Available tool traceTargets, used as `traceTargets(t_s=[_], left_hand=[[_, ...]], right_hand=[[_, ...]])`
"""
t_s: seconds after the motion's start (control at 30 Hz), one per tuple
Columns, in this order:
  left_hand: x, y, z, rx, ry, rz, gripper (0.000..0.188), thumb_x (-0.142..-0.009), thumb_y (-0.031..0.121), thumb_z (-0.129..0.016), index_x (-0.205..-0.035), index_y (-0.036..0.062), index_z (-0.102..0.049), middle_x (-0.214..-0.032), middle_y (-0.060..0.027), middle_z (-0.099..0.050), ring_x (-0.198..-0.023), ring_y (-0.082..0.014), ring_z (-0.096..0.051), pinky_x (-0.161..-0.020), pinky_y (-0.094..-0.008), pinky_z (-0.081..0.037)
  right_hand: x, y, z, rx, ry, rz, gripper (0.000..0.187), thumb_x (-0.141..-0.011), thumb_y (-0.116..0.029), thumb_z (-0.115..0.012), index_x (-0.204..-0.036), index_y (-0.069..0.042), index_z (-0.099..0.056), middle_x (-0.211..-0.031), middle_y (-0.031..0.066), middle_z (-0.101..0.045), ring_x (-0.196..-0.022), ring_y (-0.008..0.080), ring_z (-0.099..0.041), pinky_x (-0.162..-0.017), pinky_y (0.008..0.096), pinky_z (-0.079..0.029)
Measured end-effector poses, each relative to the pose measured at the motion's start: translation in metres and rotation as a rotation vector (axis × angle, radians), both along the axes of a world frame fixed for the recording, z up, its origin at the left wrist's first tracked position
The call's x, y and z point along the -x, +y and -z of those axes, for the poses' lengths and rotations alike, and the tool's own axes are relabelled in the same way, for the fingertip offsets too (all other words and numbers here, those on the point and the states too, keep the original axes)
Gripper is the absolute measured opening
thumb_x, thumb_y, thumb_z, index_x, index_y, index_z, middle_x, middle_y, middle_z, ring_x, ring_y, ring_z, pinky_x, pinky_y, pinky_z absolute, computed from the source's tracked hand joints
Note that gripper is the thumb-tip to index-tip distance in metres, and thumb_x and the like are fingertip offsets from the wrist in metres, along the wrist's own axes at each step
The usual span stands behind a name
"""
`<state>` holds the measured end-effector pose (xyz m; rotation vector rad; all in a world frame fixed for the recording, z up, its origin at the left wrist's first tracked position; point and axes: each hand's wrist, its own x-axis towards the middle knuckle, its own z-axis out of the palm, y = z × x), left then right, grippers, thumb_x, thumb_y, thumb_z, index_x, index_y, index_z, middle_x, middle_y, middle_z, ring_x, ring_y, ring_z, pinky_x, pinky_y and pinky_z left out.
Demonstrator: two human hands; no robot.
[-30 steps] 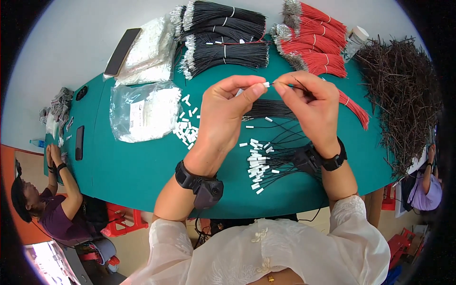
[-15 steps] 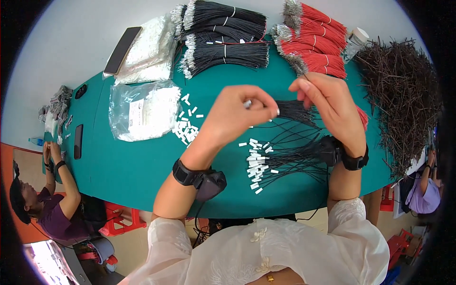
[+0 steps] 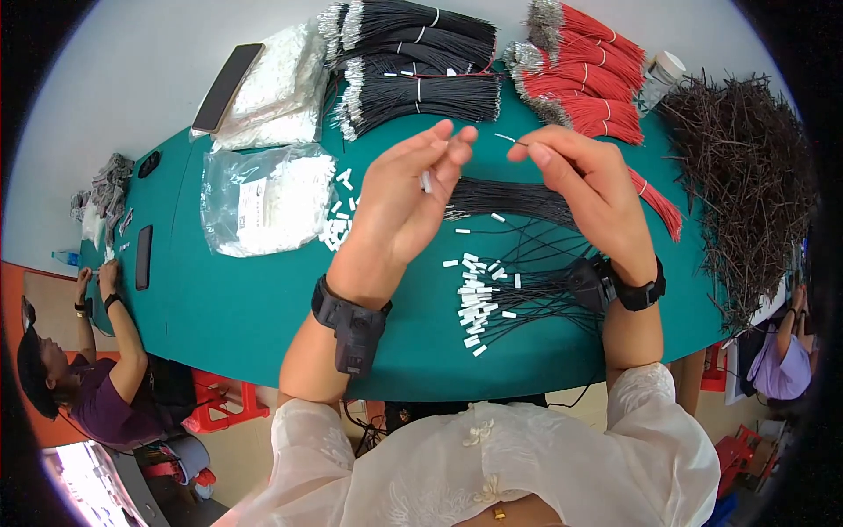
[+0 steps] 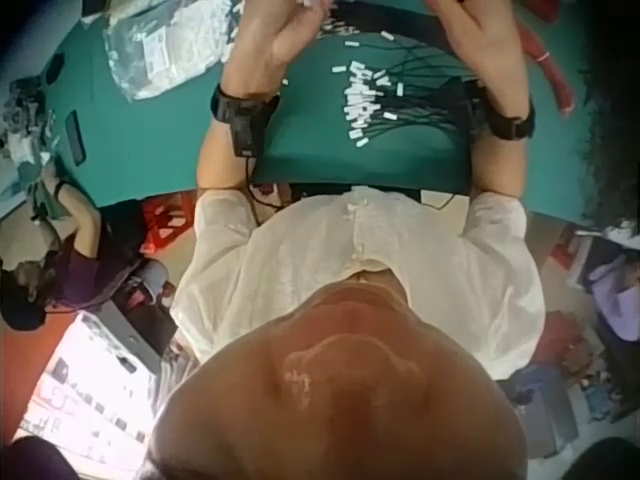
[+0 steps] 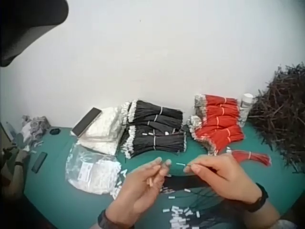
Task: Manually attaching small white plastic connectors to the ends of black wires at a workbench.
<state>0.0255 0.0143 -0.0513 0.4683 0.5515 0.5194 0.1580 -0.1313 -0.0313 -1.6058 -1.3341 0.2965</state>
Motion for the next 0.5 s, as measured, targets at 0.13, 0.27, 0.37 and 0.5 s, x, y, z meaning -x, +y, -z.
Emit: traceTargets(t_s=[0.13, 0.27, 0.37, 0.5], left_hand=[[0.0093, -0.0008, 0.0113, -0.261, -0.154, 0.203, 0.025, -0.096, 0.012, -0.052, -0.116, -0.0042, -0.053, -0.086, -0.0064, -0.059, -0.061, -0.0061, -0.044, -0.054, -0.0193, -0.038], [0.0108, -0.0006, 0.0113, -0.488, -0.113, 0.309, 0.027, -0.099, 0.016, -0.049, -0.116, -0.0033, -0.057, -0.085, -0.0024, -0.057, -0.061, -0.0039, -0.039, -0.051, -0.0183, -0.032], [0.009, -0.0052, 0.0099, -0.517, -0.099, 0.27, 0.028, -0.099, 0.017, -0.048, -0.116, -0.0019, -0.06, -0.083, 0.0014, -0.055, -0.06, -0.0032, -0.035, -0.051, -0.0177, -0.028], [0.0057, -0.0074, 0.0091, -0.552, -0.131, 0.236, 0.029, -0.098, 0.015, -0.051, -0.119, -0.0018, -0.059, -0.085, 0.0014, -0.057, -0.061, -0.0031, -0.035, -0.051, -0.0176, -0.029]], right_hand=[[0.0039, 0.0008, -0.0027, -0.004, 0.176, 0.008, 0.01, -0.092, -0.01, -0.059, -0.09, 0.0, -0.061, -0.059, -0.0026, -0.043, -0.056, 0.003, -0.035, -0.049, 0.0228, -0.027], [0.0025, 0.001, 0.0015, -0.066, 0.133, 0.046, 0.006, -0.089, -0.007, -0.062, -0.089, -0.001, -0.063, -0.059, -0.0053, -0.041, -0.055, 0.0016, -0.033, -0.049, 0.0218, -0.025], [0.0028, 0.0014, 0.0017, -0.09, 0.117, 0.065, 0.006, -0.087, -0.006, -0.064, -0.089, 0.0, -0.063, -0.059, -0.0056, -0.041, -0.055, 0.0014, -0.033, -0.048, 0.0216, -0.024], [0.0021, 0.0005, 0.0022, -0.118, 0.093, 0.093, 0.006, -0.085, -0.004, -0.066, -0.089, 0.0, -0.065, -0.059, -0.0059, -0.041, -0.055, 0.001, -0.033, -0.048, 0.0212, -0.023]])
